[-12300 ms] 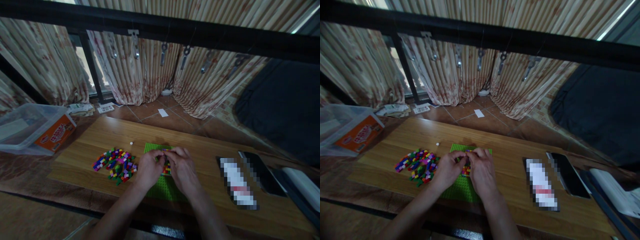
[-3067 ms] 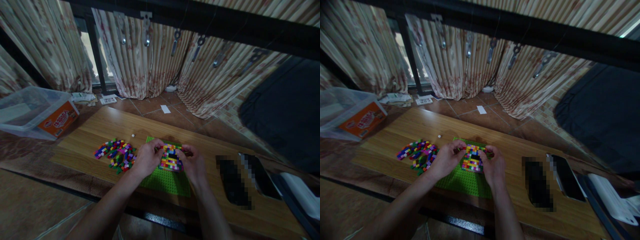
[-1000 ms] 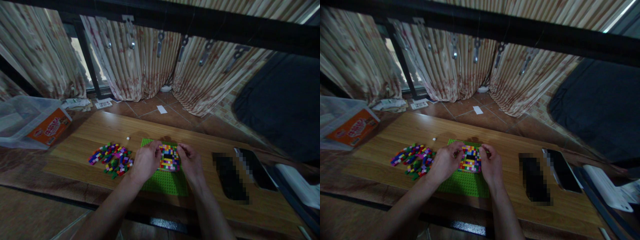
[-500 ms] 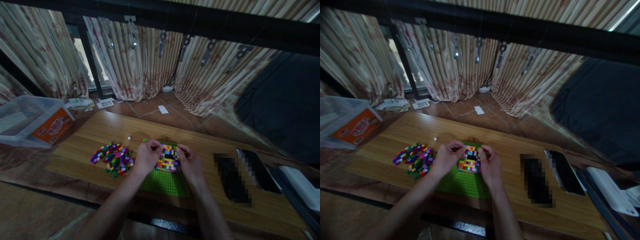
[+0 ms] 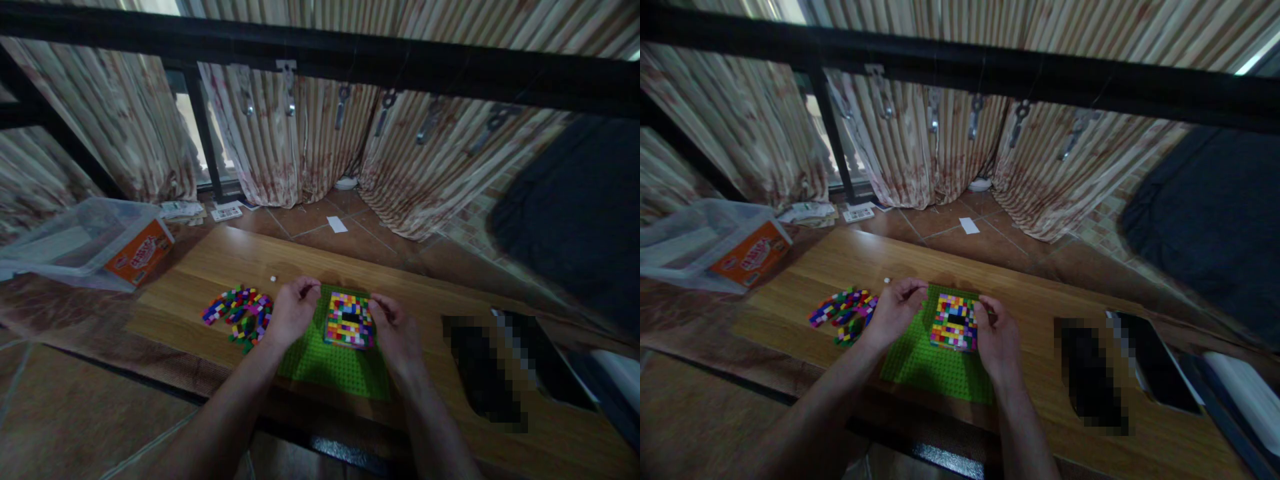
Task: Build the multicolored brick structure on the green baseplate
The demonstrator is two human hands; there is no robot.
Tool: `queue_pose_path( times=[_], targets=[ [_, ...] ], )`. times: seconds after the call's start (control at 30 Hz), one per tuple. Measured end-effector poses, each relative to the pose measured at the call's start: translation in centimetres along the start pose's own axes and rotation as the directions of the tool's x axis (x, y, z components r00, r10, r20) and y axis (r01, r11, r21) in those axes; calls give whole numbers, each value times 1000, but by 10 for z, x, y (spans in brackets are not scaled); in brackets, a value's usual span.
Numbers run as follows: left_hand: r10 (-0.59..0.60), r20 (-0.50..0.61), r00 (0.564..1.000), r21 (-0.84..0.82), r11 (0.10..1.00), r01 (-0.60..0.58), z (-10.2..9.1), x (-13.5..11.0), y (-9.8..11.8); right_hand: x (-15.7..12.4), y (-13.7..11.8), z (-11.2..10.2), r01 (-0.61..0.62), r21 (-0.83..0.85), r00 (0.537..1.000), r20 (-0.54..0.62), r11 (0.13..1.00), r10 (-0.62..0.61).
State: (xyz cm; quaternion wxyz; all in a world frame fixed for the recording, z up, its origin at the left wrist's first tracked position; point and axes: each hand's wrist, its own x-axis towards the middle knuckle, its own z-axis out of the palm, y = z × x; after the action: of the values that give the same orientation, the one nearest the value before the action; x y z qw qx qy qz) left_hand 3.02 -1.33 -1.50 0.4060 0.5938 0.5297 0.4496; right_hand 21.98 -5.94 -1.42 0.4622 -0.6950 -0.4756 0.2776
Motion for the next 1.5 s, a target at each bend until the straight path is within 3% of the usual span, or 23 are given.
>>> queue_pose_path(
  times=[0.1,0.2,0.33,0.43,0.53,0.63,0.73,0.8,0.9,1.03,1.33,1.5],
  targets=[
    [-2,-156,988,296,954,48,-33,13,-3,1,-1,-3,-6,19,1000,-11,1000,6],
    [-26,-264,964,613,768,188,-57,24,-8,1,-2,-5,-11,36,1000,-8,999,12],
    [-10,-147,989,789,601,123,-64,32,-16,2,-1,-7,-15,35,1000,17,999,15],
    [-40,-50,998,835,546,64,-61,34,-18,3,-1,-9,8,52,1000,15,999,-9],
    [-51,-33,998,848,527,55,-61,35,-17,5,-3,-11,-5,43,1000,2,999,5],
    [-6,-17,1000,754,656,17,-56,32,-11,6,-5,-12,-37,58,999,2,998,37],
    [86,27,996,429,899,-89,-41,20,-2,7,-4,-11,-34,76,999,11,997,34],
    [98,58,994,193,975,-107,-26,8,4,6,-3,-10,-26,68,1000,15,997,25],
    [113,124,986,72,990,-123,-9,-7,10,6,-2,-10,-27,51,999,19,998,26],
    [91,185,979,12,995,-95,-2,-11,10,5,-3,-9,-4,37,1000,18,999,3],
    [37,202,979,-157,988,-5,7,-6,4,5,1,-5,32,42,998,49,999,-34],
    [-30,127,992,-190,980,53,12,-4,3,4,-1,-7,22,35,999,43,999,-23]
  ],
)
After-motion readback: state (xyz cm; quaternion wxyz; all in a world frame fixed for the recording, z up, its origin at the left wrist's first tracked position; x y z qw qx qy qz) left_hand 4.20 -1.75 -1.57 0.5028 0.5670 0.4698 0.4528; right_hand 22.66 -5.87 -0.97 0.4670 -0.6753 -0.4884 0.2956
